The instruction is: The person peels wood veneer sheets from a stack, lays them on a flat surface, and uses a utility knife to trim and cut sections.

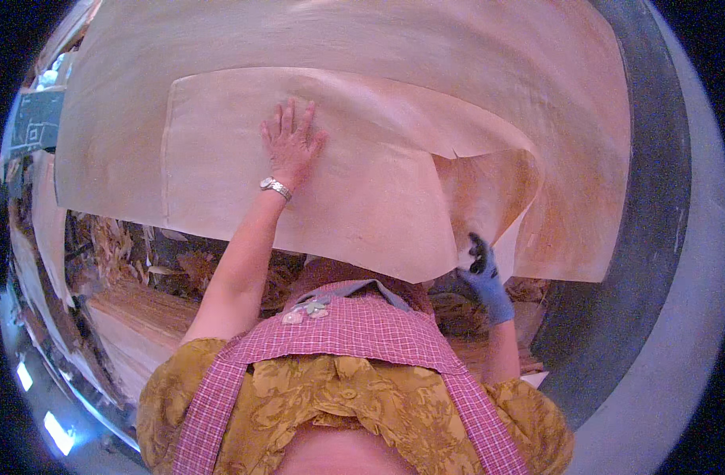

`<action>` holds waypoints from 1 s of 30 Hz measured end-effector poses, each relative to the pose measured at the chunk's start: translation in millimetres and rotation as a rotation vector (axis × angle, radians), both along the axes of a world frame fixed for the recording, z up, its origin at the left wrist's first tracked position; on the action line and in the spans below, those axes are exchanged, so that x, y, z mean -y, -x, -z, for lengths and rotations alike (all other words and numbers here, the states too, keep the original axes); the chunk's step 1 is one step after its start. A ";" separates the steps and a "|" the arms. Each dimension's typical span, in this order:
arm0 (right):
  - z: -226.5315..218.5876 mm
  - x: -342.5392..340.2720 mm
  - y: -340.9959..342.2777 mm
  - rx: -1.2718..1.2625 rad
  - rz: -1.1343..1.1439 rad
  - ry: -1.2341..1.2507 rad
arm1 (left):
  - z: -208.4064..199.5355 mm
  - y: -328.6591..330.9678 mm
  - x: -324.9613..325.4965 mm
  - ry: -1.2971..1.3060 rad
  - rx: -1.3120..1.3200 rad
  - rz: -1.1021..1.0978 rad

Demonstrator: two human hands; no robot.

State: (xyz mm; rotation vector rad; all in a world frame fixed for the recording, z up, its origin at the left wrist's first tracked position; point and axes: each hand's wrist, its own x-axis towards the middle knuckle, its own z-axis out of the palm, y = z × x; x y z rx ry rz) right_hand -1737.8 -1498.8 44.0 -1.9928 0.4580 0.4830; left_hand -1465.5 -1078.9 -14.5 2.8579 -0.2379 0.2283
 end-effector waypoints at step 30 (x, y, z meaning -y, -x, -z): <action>-79.5 -144.0 -152.4 0.632 -0.154 0.681 | -16.5 10.6 14.6 -0.126 0.004 0.136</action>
